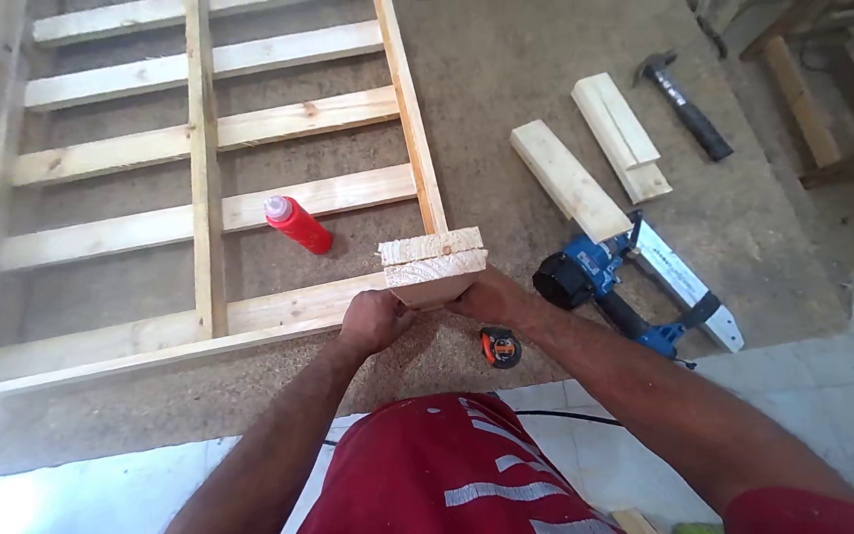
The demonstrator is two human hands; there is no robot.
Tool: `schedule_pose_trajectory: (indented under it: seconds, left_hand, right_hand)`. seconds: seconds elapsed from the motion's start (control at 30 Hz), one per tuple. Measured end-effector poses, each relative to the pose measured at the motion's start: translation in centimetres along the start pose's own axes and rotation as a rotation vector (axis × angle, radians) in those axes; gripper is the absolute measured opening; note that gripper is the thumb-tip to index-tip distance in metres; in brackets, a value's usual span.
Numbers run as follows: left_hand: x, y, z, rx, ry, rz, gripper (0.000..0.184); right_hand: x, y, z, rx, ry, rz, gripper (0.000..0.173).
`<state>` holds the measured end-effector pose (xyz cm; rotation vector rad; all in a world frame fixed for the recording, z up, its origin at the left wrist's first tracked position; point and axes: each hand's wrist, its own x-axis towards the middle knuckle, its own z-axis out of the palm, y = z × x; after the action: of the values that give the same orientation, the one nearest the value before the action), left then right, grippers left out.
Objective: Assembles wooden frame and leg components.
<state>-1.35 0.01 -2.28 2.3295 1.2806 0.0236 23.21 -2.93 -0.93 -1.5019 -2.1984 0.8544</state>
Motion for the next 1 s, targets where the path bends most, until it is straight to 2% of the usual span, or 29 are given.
schedule_pose_trajectory:
  seconds: [0.17, 0.33, 0.57, 0.77, 0.83, 0.9, 0.93, 1.0]
  left_hand:
    - [0.6, 0.7, -0.9, -0.008, -0.104, -0.067, 0.031]
    - [1.1, 1.3, -2.1, 0.024, -0.221, -0.102, 0.042]
    - [1.3, 1.7, -2.1, 0.004, -0.220, -0.135, 0.036]
    - [1.3, 1.5, -2.2, -0.029, -0.241, -0.153, 0.034]
    - [1.2, 1.6, -2.4, 0.008, -0.280, -0.156, 0.033]
    - [1.0, 1.9, -2.5, 0.061, -0.309, -0.166, 0.033]
    - [1.0, 2.1, -2.6, 0.067, -0.309, -0.178, 0.032]
    - [1.2, 2.5, -3.3, 0.069, -0.341, -0.208, 0.032]
  right_hand:
    - [-0.5, -0.8, -0.3, -0.010, 0.017, 0.036, 0.023]
    - [-0.3, -0.3, 0.6, -0.021, 0.039, 0.045, 0.028]
    - [-0.1, -0.2, 0.7, -0.024, 0.030, 0.071, 0.025]
    - [-0.4, -1.0, 0.4, -0.160, -0.038, 0.186, 0.037]
    - [-2.1, -2.2, 0.8, -0.152, 0.008, 0.296, 0.047]
    - [-5.1, -2.4, 2.5, -0.075, 0.121, 0.426, 0.071]
    - [-6.5, -2.1, 3.5, -0.074, 0.107, 0.481, 0.080]
    - [-9.3, -0.9, 5.8, -0.163, -0.079, 0.541, 0.085]
